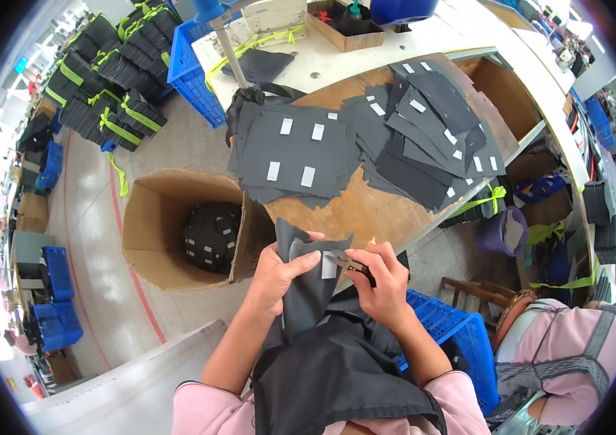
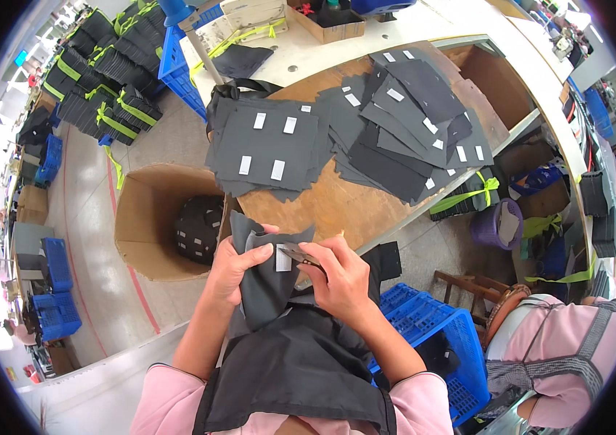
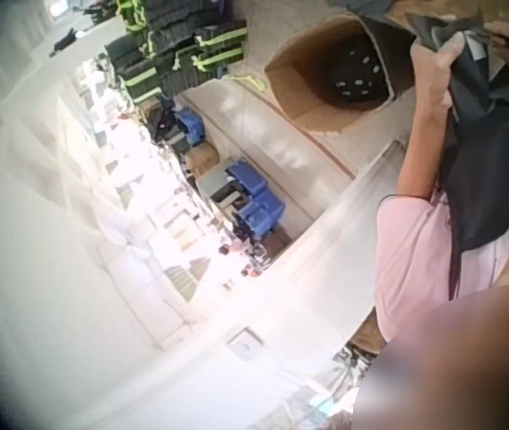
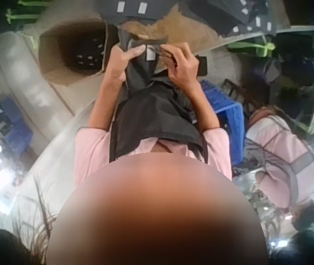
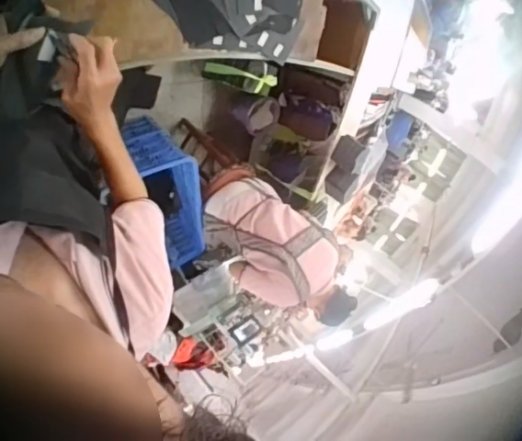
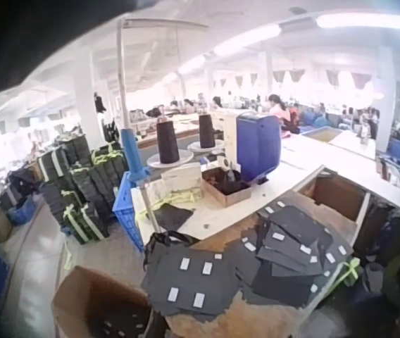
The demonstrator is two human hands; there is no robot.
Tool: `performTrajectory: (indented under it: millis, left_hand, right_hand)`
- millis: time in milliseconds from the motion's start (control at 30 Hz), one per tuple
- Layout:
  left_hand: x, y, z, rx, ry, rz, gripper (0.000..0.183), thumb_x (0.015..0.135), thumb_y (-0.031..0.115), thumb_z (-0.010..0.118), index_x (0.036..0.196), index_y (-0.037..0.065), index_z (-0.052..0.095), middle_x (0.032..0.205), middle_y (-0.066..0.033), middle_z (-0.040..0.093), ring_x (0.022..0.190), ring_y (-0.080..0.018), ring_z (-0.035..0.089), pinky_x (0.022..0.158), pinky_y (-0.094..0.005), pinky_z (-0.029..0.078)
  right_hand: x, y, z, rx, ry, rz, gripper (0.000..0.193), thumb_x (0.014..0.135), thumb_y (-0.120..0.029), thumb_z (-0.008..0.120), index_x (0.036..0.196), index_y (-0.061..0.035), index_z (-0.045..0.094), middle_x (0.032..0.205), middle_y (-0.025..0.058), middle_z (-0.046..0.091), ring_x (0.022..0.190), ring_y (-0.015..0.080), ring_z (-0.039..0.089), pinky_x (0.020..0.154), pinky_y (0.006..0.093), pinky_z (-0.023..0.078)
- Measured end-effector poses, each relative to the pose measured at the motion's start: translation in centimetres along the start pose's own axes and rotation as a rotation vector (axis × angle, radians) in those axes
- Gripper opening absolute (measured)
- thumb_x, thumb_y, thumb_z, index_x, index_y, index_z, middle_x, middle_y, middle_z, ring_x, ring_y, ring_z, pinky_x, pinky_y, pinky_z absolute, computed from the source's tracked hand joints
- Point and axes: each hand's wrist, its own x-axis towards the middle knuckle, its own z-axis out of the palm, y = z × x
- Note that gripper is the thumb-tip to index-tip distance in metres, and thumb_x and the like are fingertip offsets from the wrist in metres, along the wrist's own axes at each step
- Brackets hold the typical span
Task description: The recorder is using scissors to trim or prepare individual fabric patches from a stack on a workbench in a factory setting.
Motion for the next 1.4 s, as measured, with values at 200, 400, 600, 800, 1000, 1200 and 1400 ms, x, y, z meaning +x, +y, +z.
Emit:
performTrajectory:
  millis: [200,400,600,800,1000,1200,1400]
  left_hand:
    - [-0.2,-0.3,0.2,0.141,0.033,0.092,0.036,0.079,0.007,0.070,0.112,0.000,0.058,0.093,-0.0044,0.063,0.083,-0.0096,0.058,0.077,-0.0240,0.046]
    - [0.4,-0.6,0.5,0.112,0.060,0.106,0.039,0.078,0.010,0.072,0.113,0.000,0.058,0.092,-0.0028,0.062,0.082,-0.0087,0.057,0.076,-0.0235,0.045]
    - [0.2,-0.8,1.4,0.082,0.082,0.109,0.039,0.079,0.007,0.071,0.115,0.000,0.057,0.091,-0.0030,0.062,0.080,-0.0095,0.057,0.075,-0.0238,0.046]
    - [0.2,-1.1,2.2,-0.039,0.123,0.078,0.040,0.079,0.006,0.070,0.116,0.001,0.055,0.093,-0.0038,0.061,0.084,-0.0104,0.057,0.077,-0.0249,0.046]
    - [0.3,-1.5,2.5,-0.048,0.166,0.108,0.041,0.079,0.006,0.070,0.117,0.001,0.054,0.097,-0.0048,0.061,0.086,-0.0108,0.058,0.078,-0.0251,0.046]
    - [0.1,-1.9,2.9,-0.036,0.171,0.134,0.041,0.079,0.005,0.069,0.117,0.000,0.053,0.097,-0.0052,0.060,0.086,-0.0106,0.058,0.079,-0.0240,0.046]
    - [0.2,-2.3,3.3,-0.079,0.176,0.131,0.042,0.079,0.005,0.069,0.117,0.001,0.052,0.099,-0.0052,0.060,0.086,-0.0111,0.057,0.079,-0.0243,0.046]
  right_hand:
    - [0.2,0.0,-0.1,-0.179,-0.009,-0.137,0.029,0.066,-0.004,0.071,0.094,-0.0049,0.063,0.073,0.0061,0.054,0.057,0.0217,0.054,0.051,0.0288,0.043]
    - [-1.4,0.5,0.1,-0.095,0.133,0.021,0.028,0.067,-0.002,0.070,0.094,-0.0050,0.064,0.074,0.0073,0.055,0.058,0.0215,0.055,0.051,0.0295,0.044]
    - [-1.4,0.3,0.7,-0.033,0.109,0.064,0.030,0.068,-0.002,0.071,0.096,-0.0047,0.061,0.078,0.0097,0.057,0.059,0.0223,0.056,0.049,0.0301,0.045]
    - [-1.7,-0.4,1.3,0.037,0.153,0.130,0.032,0.070,-0.001,0.072,0.099,-0.0035,0.059,0.079,0.0108,0.057,0.060,0.0219,0.057,0.048,0.0290,0.047]
    - [-1.8,-0.8,1.7,0.020,0.215,0.138,0.032,0.070,-0.001,0.072,0.099,-0.0034,0.058,0.079,0.0106,0.057,0.059,0.0207,0.057,0.047,0.0284,0.046]
    - [-1.7,-0.9,1.7,0.031,0.222,0.157,0.033,0.070,0.000,0.072,0.100,-0.0034,0.058,0.081,0.0109,0.055,0.059,0.0198,0.057,0.047,0.0276,0.046]
    - [-2.1,-1.5,2.6,0.821,0.261,0.671,0.024,0.079,0.005,0.060,0.101,0.0004,0.053,0.083,0.0044,0.049,0.056,0.0093,0.047,0.047,0.0203,0.037]
